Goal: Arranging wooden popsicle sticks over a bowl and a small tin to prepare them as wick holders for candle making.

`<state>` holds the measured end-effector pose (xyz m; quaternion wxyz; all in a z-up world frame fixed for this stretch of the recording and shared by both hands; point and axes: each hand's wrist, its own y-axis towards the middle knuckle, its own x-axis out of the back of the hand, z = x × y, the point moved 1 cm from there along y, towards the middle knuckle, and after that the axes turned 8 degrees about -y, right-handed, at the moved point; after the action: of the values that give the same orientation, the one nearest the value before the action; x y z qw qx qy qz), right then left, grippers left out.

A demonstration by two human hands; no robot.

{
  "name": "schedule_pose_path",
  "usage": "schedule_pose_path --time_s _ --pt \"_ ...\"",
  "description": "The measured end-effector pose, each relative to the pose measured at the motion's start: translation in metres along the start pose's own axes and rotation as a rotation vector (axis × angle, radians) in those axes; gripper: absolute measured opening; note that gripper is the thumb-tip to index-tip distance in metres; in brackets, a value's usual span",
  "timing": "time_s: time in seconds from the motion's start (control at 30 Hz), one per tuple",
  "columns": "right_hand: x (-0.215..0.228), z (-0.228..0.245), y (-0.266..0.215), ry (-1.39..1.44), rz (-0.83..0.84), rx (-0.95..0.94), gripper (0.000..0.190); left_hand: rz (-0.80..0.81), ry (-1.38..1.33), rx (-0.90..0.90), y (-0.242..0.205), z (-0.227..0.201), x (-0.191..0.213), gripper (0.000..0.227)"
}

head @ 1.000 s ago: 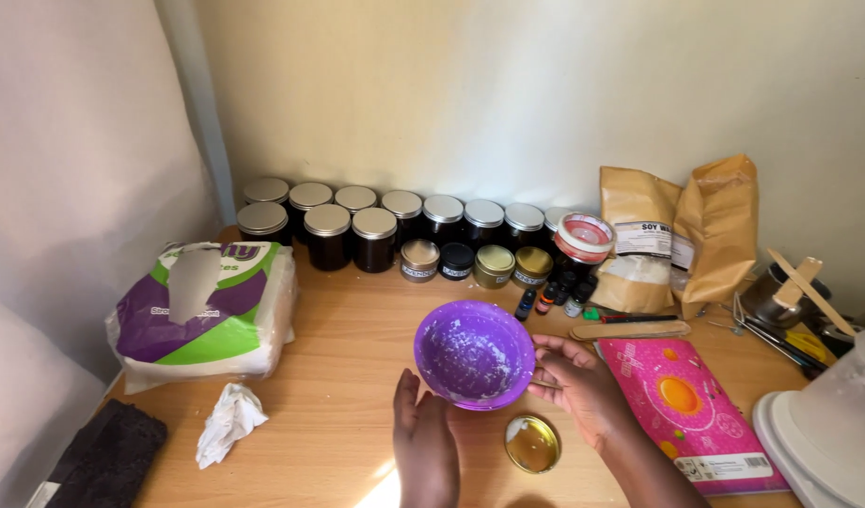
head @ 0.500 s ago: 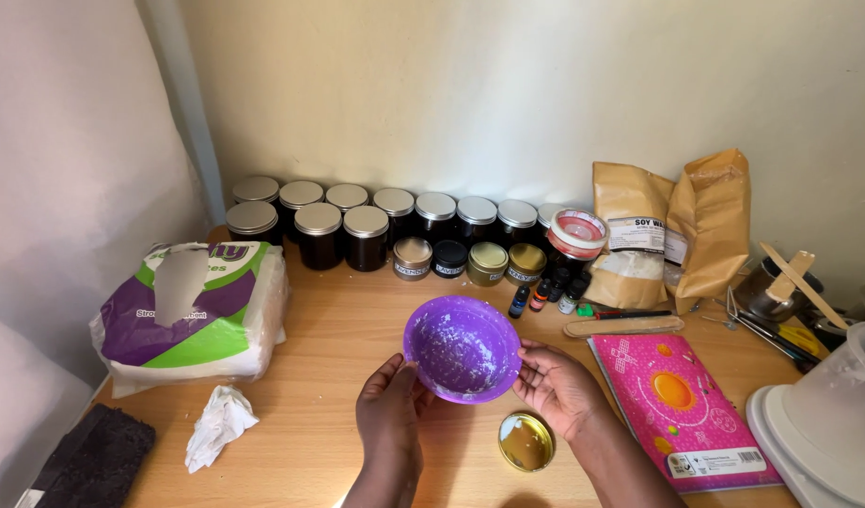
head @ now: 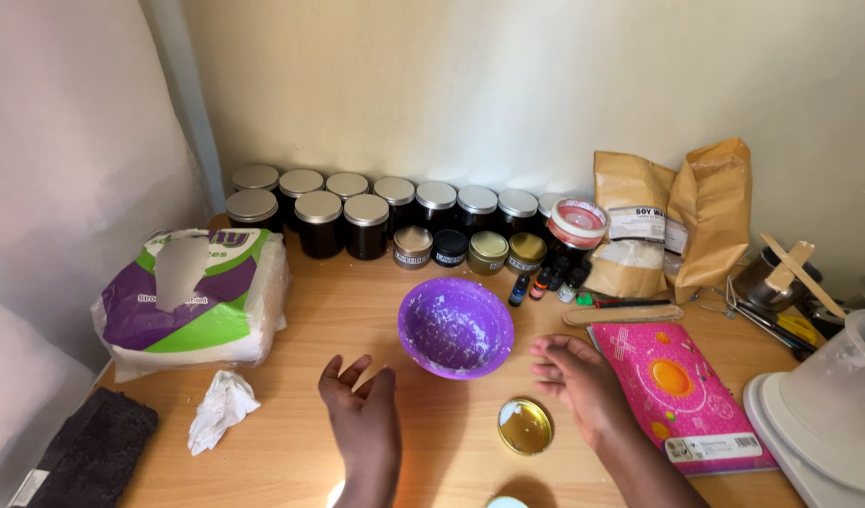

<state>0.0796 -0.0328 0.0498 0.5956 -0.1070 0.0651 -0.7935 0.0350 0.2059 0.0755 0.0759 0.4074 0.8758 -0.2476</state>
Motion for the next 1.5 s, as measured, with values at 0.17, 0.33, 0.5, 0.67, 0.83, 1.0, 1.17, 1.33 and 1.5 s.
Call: schedule_pose_path --time_s 0.17,0.33,0.5,0.67,0.83,1.0,1.17,1.33,1.5 --pt "0.011 -0.018 -0.024 -0.464 0.013 0.083 0.03 0.387 -0.235 0.377 0.02 0.047 0.013 0.014" --pt "0.016 -0.017 -0.053 -0.861 0.47 0.531 0.093 0.522 -0.511 0.543 0.006 0.048 0.002 0.026" --pt "0.015 -0.011 -0.055 -0.855 0.551 0.665 0.076 0.447 -0.628 0.54 0.013 0.049 0.001 0.029" --pt "0.029 -0.019 -0.045 -0.772 0.568 0.611 0.088 0.373 -0.135 0.251 0.003 0.048 0.005 0.012" --pt "0.022 -0.013 -0.048 -0.617 0.712 0.581 0.09 0.757 0.244 -0.356 0.011 0.076 0.004 0.014" --pt "0.02 -0.021 -0.041 -0.673 0.6 0.691 0.082 1.079 0.726 -0.839 0.01 0.076 0.006 0.075" --pt "0.009 -0.016 -0.045 -0.552 0.652 0.712 0.065 1.122 0.728 -0.854 0.007 0.072 0.0 0.08" --pt "0.017 -0.037 -0.015 -0.502 0.414 0.727 0.059 1.072 0.723 -0.862 0.006 0.075 0.001 0.093" --pt "0.044 -0.044 0.016 -0.137 -0.047 0.399 0.03 0.97 0.69 -0.684 0.004 0.071 -0.001 0.065"
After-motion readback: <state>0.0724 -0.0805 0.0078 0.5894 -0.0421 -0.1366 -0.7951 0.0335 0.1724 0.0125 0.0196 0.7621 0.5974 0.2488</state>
